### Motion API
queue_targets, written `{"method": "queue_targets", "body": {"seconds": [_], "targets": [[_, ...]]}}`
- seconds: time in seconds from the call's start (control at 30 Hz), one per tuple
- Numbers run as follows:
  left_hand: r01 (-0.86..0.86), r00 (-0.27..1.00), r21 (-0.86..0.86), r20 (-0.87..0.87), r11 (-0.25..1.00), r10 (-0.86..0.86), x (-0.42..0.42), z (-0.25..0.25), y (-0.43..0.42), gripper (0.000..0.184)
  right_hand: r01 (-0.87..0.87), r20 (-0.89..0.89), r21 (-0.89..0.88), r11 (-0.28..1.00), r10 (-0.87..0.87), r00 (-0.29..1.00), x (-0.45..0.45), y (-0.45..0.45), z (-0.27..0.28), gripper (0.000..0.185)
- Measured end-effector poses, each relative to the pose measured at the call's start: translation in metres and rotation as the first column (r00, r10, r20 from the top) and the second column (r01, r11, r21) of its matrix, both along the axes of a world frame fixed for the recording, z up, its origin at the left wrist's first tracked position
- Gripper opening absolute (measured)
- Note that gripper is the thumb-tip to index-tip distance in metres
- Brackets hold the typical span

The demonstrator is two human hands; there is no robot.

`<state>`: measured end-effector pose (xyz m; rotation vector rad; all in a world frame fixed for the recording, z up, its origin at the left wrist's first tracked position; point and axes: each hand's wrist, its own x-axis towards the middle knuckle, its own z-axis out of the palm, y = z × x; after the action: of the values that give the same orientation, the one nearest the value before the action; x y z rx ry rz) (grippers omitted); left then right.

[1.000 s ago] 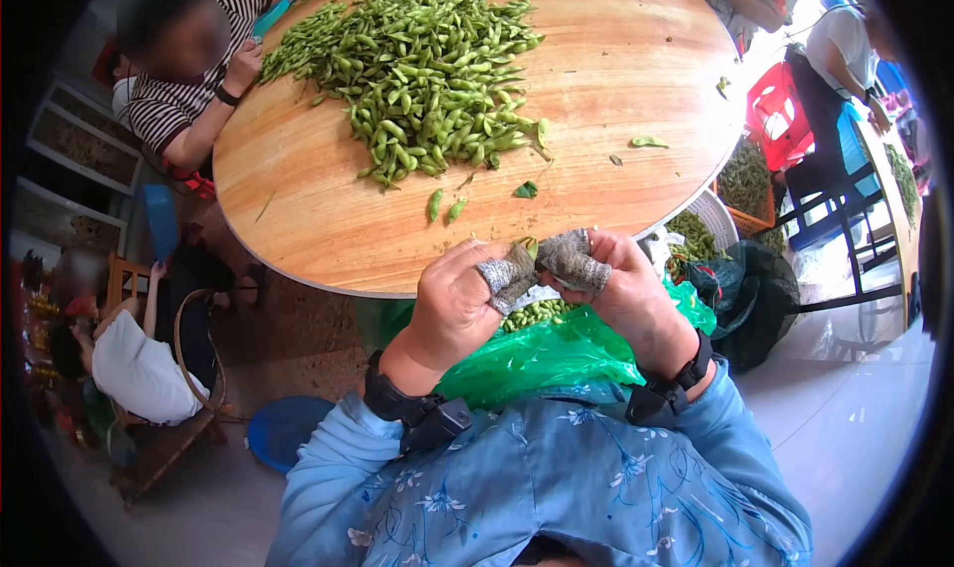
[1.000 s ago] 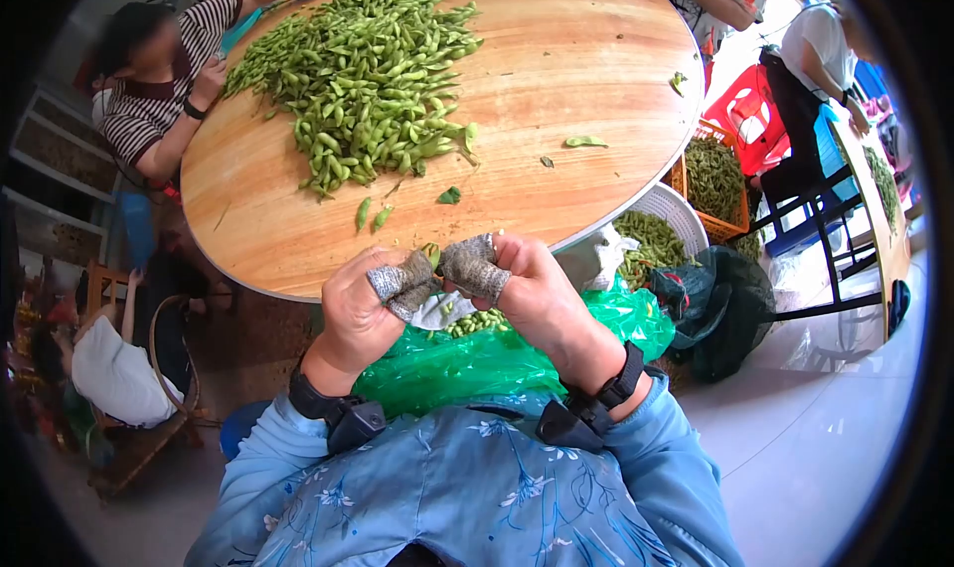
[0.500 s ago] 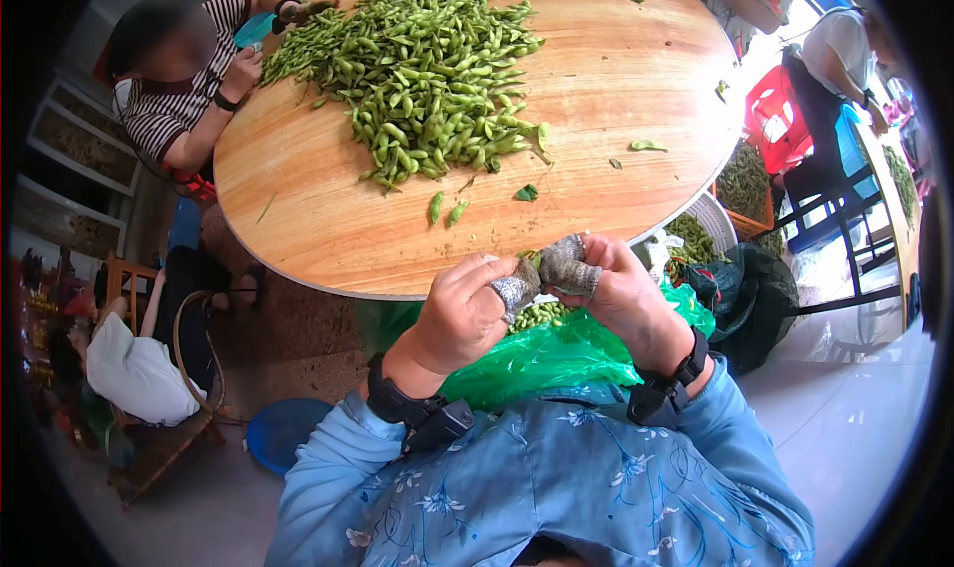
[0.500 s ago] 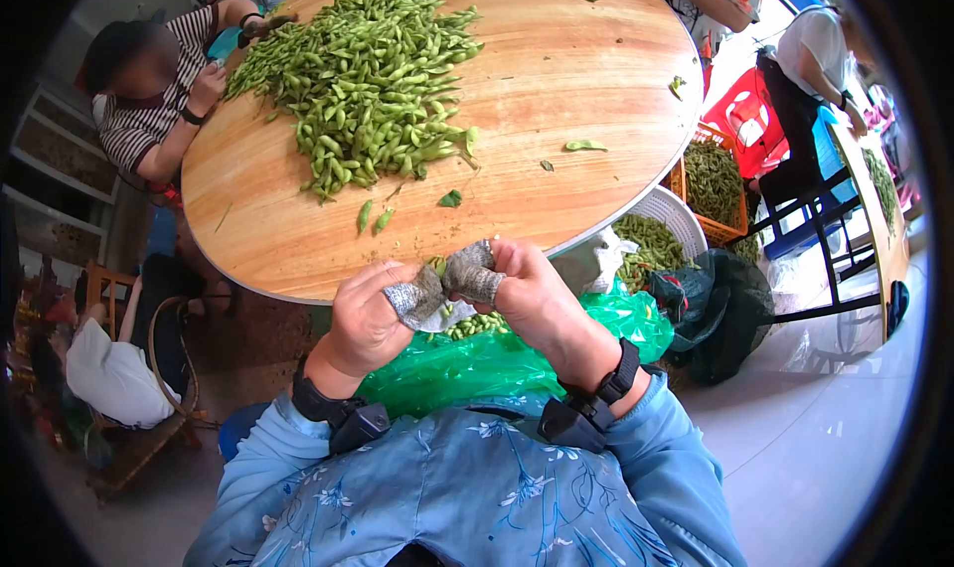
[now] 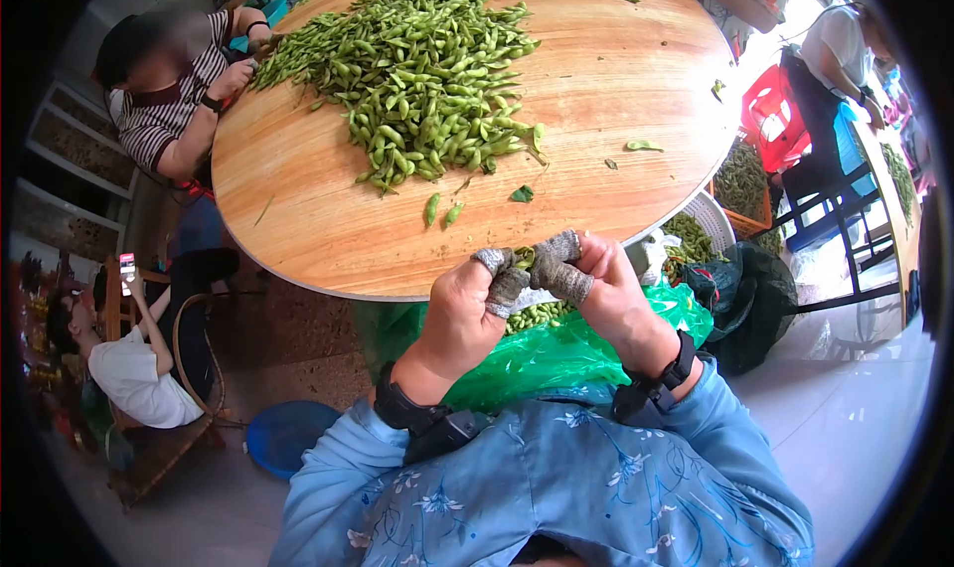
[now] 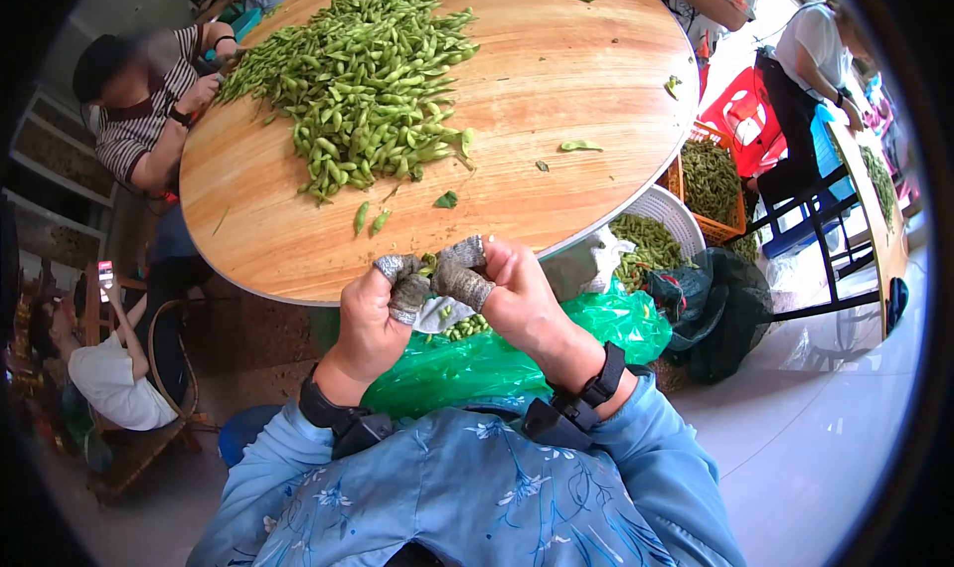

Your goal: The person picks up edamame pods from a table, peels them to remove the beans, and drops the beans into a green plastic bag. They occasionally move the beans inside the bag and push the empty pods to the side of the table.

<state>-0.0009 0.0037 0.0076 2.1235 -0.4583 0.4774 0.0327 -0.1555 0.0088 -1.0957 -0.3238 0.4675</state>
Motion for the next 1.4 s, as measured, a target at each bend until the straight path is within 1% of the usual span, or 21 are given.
{"method": "queue_targets", "body": {"seconds": [0.03,0.07,0.13,0.17,0.23,0.37,0.43,0.5,0.6,0.63,0.67,0.7,0.8,0.87,1.0,1.03,1.17,1.27,1.33,1.37,1.4], "targets": [[0.017,0.99,-0.205,-0.133,0.979,-0.045,-0.001,-0.002,-0.001,0.017,0.001,0.0,0.0,1.0,-0.001,1.0,0.0,0.0,0.0,0.011],[0.018,0.99,-0.204,-0.133,0.979,-0.046,-0.001,-0.001,-0.001,0.017,0.004,0.013,-0.022,1.0,-0.004,1.0,0.0,-0.001,0.001,0.011],[-0.014,0.889,-0.546,-0.39,0.837,-0.239,-0.001,0.001,-0.001,0.009,0.008,0.027,-0.044,0.999,-0.007,1.0,-0.001,-0.003,0.0,0.011],[-0.014,0.89,-0.546,-0.389,0.838,-0.239,-0.001,0.003,0.0,0.009,0.006,0.068,-0.052,0.999,-0.003,0.998,-0.001,-0.005,0.0,0.012],[-0.162,0.699,-0.799,-0.507,0.579,-0.504,0.0,0.01,0.003,0.008,0.002,0.111,-0.058,0.998,0.004,0.994,0.0,-0.007,0.0,0.012],[-0.15,0.697,-0.724,-0.561,0.673,-0.447,-0.001,0.016,0.002,0.008,0.084,0.424,-0.272,0.959,0.042,0.905,0.002,-0.013,0.007,0.013],[-0.068,0.792,-0.555,-0.535,0.829,-0.294,-0.003,0.017,-0.001,0.004,0.129,0.533,-0.336,0.933,0.075,0.843,0.004,-0.013,0.009,0.015],[-0.051,0.802,-0.54,-0.523,0.84,-0.287,-0.004,0.013,-0.001,0.003,0.269,0.758,-0.348,0.898,0.101,0.644,0.004,-0.011,0.011,0.019],[-0.026,0.835,-0.536,-0.475,0.844,-0.276,-0.002,0.005,-0.008,0.007,0.356,0.786,-0.422,0.834,0.141,0.602,0.001,-0.013,0.011,0.016],[-0.02,0.859,-0.546,-0.438,0.838,-0.264,-0.002,0.002,-0.01,0.009,0.356,0.786,-0.422,0.834,0.141,0.602,-0.002,-0.014,0.01,0.016],[-0.019,0.86,-0.546,-0.436,0.837,-0.265,-0.002,-0.001,-0.007,0.009,0.22,0.572,-0.351,0.91,0.022,0.82,-0.005,-0.016,0.008,0.014],[-0.01,0.851,-0.551,-0.442,0.834,-0.283,-0.001,-0.002,-0.003,0.011,0.115,0.284,-0.228,0.967,-0.047,0.958,-0.005,-0.018,0.008,0.012],[-0.114,0.765,-0.567,-0.574,0.816,-0.292,0.0,0.009,0.007,0.013,-0.045,-0.015,-0.05,0.998,0.044,0.999,0.002,-0.035,0.014,0.014],[-0.115,0.691,-0.729,-0.546,0.675,-0.473,0.005,0.015,0.009,0.019,-0.081,-0.011,-0.054,0.995,0.08,0.997,0.007,-0.04,0.015,0.015],[-0.003,0.63,-0.707,-0.55,0.707,-0.548,0.007,0.016,-0.001,0.032,-0.15,-0.067,0.01,0.989,0.15,0.986,0.008,-0.042,0.013,0.017],[0.06,0.606,-0.632,-0.592,0.773,-0.531,0.007,0.021,-0.001,0.033,-0.148,-0.066,0.01,0.989,0.149,0.987,0.008,-0.042,0.013,0.017],[0.061,0.485,-0.712,-0.592,0.7,-0.644,0.006,0.016,-0.005,0.021,-0.095,-0.1,-0.099,0.991,0.085,0.991,0.011,-0.041,0.015,0.012],[0.059,0.516,-0.66,-0.622,0.749,-0.589,0.005,0.017,-0.007,0.014,-0.056,-0.064,-0.133,0.989,0.048,0.997,0.011,-0.039,0.015,0.01],[0.038,0.695,-0.529,-0.596,0.848,-0.403,0.004,0.021,-0.011,0.009,-0.031,-0.038,-0.159,0.987,0.025,0.999,0.013,-0.037,0.014,0.01],[0.04,0.697,-0.528,-0.594,0.848,-0.402,0.004,0.018,-0.01,0.009,0.18,0.141,-0.316,0.931,-0.141,0.98,0.013,-0.036,0.013,0.011],[0.032,0.798,-0.476,-0.518,0.879,-0.309,0.006,0.013,-0.009,0.006,0.398,0.338,-0.421,0.815,-0.266,0.903,0.013,-0.035,0.012,0.012]]}}
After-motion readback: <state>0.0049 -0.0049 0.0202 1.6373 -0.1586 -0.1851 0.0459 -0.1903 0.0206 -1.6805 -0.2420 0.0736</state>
